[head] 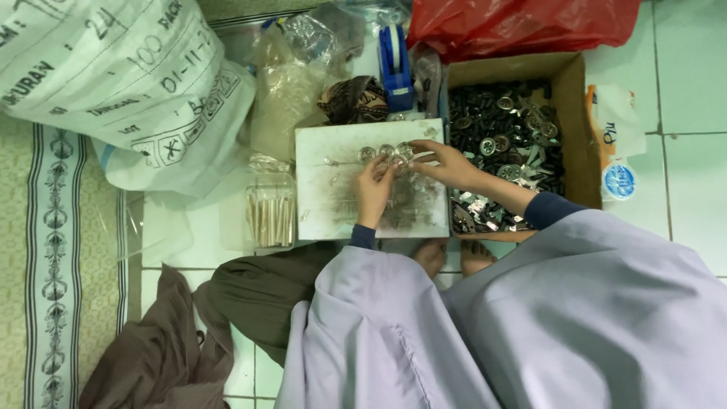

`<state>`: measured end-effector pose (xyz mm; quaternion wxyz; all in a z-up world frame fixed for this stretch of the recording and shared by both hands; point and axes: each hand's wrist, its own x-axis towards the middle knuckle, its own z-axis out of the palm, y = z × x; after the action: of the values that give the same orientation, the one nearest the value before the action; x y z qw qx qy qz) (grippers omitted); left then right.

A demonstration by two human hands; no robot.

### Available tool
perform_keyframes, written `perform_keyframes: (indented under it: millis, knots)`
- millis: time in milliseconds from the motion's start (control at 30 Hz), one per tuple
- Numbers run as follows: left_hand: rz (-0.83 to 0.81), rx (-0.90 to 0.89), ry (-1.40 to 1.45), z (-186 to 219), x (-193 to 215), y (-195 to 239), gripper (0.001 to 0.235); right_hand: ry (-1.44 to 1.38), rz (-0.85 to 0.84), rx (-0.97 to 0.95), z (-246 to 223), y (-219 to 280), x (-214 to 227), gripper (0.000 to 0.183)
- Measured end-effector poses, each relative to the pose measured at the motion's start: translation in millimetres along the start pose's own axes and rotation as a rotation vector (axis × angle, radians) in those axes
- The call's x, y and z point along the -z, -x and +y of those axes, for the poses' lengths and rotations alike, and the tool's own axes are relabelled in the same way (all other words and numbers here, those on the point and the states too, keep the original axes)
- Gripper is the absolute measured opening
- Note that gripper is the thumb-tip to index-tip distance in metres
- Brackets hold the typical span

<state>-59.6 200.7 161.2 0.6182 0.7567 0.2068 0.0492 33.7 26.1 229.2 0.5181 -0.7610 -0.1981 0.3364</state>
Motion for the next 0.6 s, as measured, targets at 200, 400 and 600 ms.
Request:
perform_keyframes:
  millis: [200,400,600]
  knots:
    - [-0.087,-0.078,-0.312,-26,34,1,0.042,0.802,-0.125,0.249,10,-14,-27,0.058]
    - [0.005,-0.366,-0.754,-64,22,-9,0.032,1.109,-0.096,0.500,72,-26,-24,0.062]
    - [0.114,-0.474,-0.801,-59,22,-13,0.039,1.059,-0.078,0.432,71,-17,-28,0.070]
